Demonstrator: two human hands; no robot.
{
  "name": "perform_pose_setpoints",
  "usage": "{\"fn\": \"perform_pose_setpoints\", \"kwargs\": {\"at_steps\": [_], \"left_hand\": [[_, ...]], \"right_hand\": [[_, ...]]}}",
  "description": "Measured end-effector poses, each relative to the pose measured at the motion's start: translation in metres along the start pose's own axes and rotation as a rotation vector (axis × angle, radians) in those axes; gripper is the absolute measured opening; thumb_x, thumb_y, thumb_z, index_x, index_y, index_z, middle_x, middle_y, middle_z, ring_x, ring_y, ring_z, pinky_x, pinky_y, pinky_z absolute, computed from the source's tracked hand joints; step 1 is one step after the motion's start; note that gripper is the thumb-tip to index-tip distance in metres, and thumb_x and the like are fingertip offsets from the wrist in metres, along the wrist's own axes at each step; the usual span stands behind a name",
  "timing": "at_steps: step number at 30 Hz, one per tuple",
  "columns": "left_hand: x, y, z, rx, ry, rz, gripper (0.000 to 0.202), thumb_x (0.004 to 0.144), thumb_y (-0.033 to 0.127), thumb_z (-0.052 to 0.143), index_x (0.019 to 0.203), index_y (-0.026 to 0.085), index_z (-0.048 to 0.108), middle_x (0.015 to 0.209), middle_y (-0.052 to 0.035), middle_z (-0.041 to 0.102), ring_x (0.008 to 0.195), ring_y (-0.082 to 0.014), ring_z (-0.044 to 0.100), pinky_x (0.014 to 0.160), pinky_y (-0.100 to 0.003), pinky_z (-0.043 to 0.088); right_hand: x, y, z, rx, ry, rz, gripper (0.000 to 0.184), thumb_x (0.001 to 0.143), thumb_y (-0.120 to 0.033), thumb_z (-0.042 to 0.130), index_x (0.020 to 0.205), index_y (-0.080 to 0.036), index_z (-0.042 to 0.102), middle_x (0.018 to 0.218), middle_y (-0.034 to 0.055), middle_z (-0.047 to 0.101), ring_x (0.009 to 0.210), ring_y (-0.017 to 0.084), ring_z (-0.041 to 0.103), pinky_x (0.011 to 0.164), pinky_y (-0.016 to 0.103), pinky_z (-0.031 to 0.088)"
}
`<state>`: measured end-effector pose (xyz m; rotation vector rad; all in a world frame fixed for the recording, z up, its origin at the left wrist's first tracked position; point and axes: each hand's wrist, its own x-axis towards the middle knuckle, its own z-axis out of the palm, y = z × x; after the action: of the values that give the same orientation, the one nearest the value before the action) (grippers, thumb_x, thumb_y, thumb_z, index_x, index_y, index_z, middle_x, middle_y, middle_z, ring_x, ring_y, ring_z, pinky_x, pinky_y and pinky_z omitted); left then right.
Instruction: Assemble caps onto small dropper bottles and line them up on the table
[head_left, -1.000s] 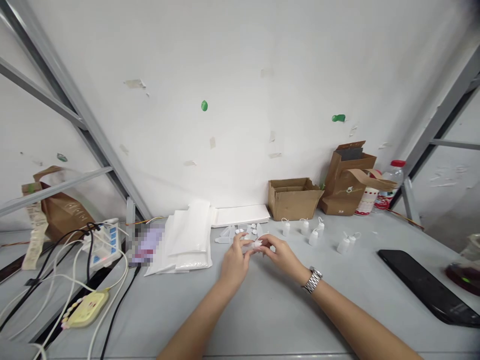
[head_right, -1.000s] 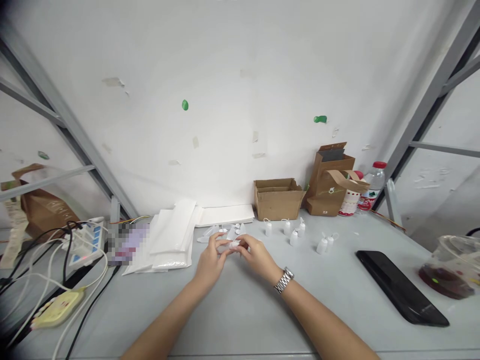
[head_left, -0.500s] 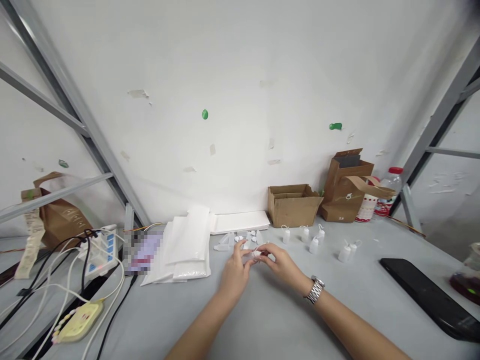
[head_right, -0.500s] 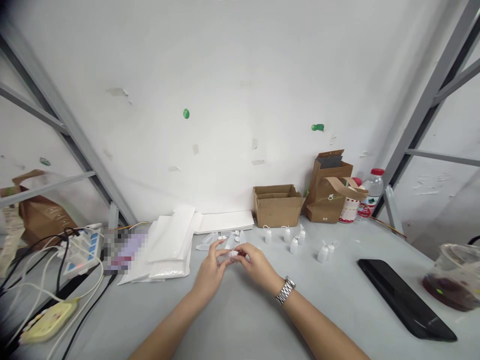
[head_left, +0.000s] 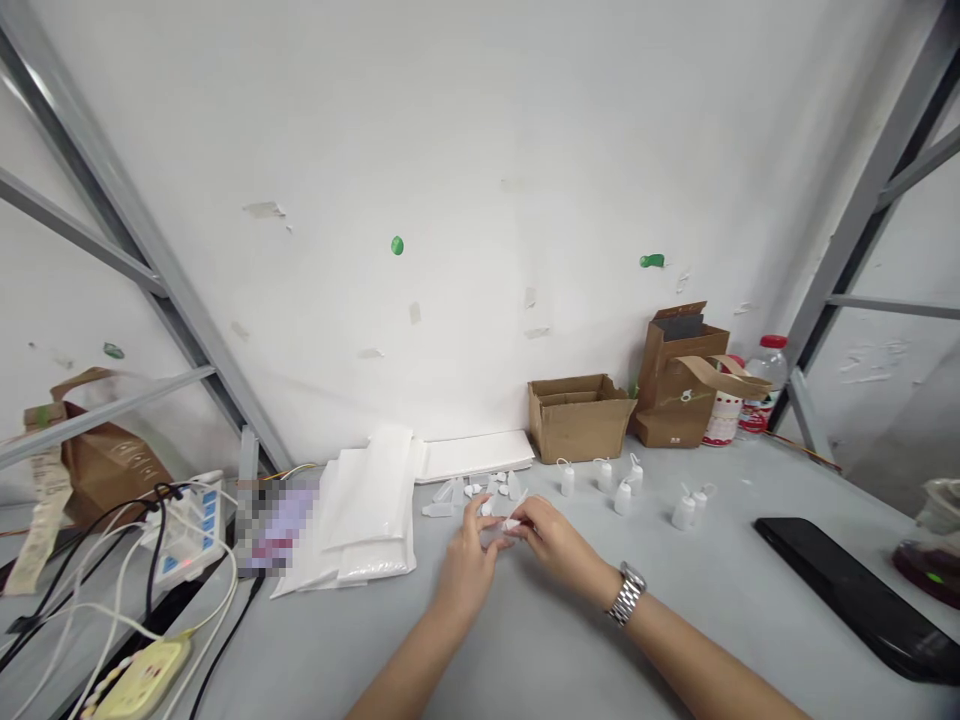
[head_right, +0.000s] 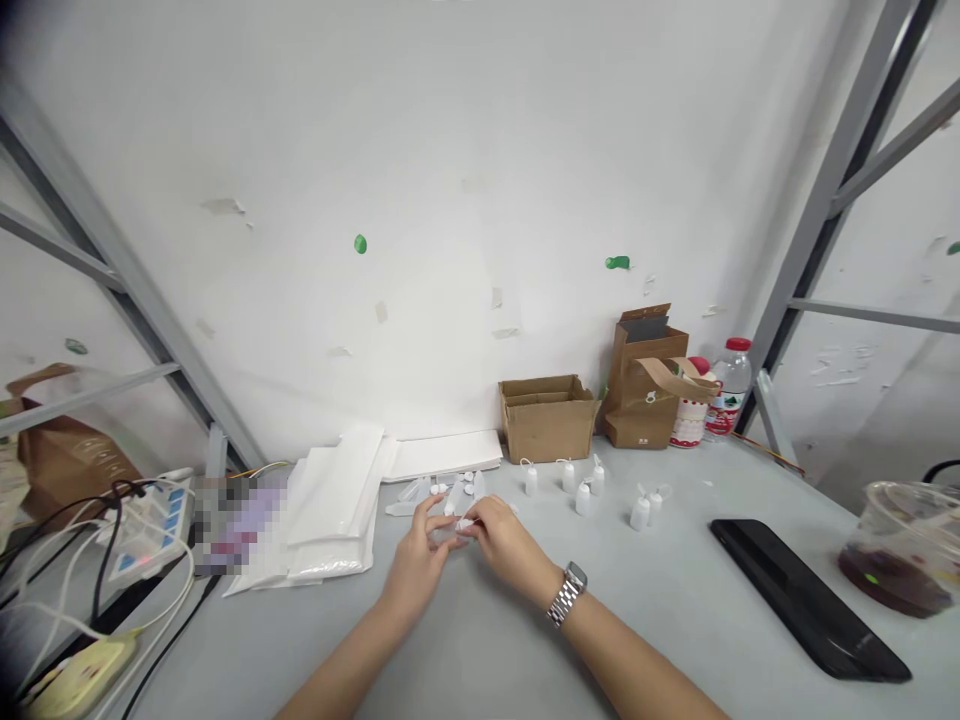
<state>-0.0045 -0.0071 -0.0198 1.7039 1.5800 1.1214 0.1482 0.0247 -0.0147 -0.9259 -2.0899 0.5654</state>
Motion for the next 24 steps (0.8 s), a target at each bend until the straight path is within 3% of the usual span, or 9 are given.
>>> {"fn": "perform_pose_setpoints", "kwargs": {"at_steps": [6, 12, 14, 19, 22, 24], "left_hand": [[-0.006, -0.003, 0.004, 0.152, 0.089, 0.215, 0.043, 0.076, 0.013, 0.046, 0.117, 0.025, 0.039, 0.101, -0.0044, 0.064, 0.100, -0.0188, 0.057, 0.085, -0.035, 0.042], [-0.003, 0.007, 0.000, 0.004, 0.039, -0.024, 0.054, 0.073, 0.013, 0.050, 0.122, 0.026, 0.032, 0.096, -0.0026, 0.066, 0.087, -0.0195, 0.062, 0.079, -0.035, 0.044], [-0.003, 0.007, 0.000, -0.006, 0.025, -0.031, 0.053, 0.073, 0.014, 0.050, 0.121, 0.026, 0.033, 0.097, -0.0031, 0.066, 0.087, -0.0195, 0.062, 0.080, -0.035, 0.043], [-0.004, 0.003, 0.002, 0.023, 0.031, 0.031, 0.051, 0.073, 0.011, 0.048, 0.121, 0.025, 0.039, 0.101, -0.0039, 0.064, 0.095, -0.0195, 0.059, 0.085, -0.038, 0.042], [0.000, 0.002, 0.004, -0.152, -0.013, -0.101, 0.045, 0.074, 0.015, 0.050, 0.117, 0.023, 0.047, 0.100, -0.0062, 0.064, 0.089, -0.0192, 0.062, 0.075, -0.033, 0.048], [0.005, 0.002, 0.005, -0.345, -0.047, -0.214, 0.036, 0.073, 0.021, 0.054, 0.108, 0.017, 0.055, 0.099, -0.0107, 0.064, 0.086, -0.0207, 0.063, 0.064, -0.030, 0.051]], "right_hand": [[-0.002, -0.002, 0.013, -0.094, 0.037, 0.129, 0.036, 0.092, -0.028, 0.026, 0.064, -0.019, 0.047, 0.064, 0.0042, 0.053, 0.063, 0.017, 0.048, 0.062, 0.030, 0.038], [-0.001, -0.001, 0.001, -0.131, -0.065, -0.022, 0.019, 0.090, -0.026, 0.035, 0.082, -0.019, 0.051, 0.082, 0.0057, 0.057, 0.076, 0.018, 0.050, 0.069, 0.030, 0.039], [-0.002, -0.001, 0.001, -0.162, -0.067, -0.037, 0.019, 0.089, -0.025, 0.035, 0.081, -0.019, 0.051, 0.081, 0.0060, 0.057, 0.076, 0.019, 0.050, 0.069, 0.031, 0.039], [-0.001, -0.001, 0.005, -0.027, -0.070, 0.148, 0.032, 0.090, -0.032, 0.031, 0.069, -0.019, 0.049, 0.067, 0.0024, 0.057, 0.062, 0.015, 0.051, 0.059, 0.026, 0.038], [0.004, 0.005, -0.001, 0.096, -0.052, 0.250, 0.036, 0.087, -0.043, 0.036, 0.062, -0.019, 0.048, 0.055, -0.0011, 0.053, 0.054, 0.013, 0.048, 0.055, 0.025, 0.037], [0.010, 0.011, -0.009, 0.225, 0.053, 0.332, 0.036, 0.082, -0.049, 0.041, 0.063, -0.019, 0.048, 0.052, -0.0025, 0.050, 0.050, 0.012, 0.047, 0.053, 0.024, 0.037]]}}
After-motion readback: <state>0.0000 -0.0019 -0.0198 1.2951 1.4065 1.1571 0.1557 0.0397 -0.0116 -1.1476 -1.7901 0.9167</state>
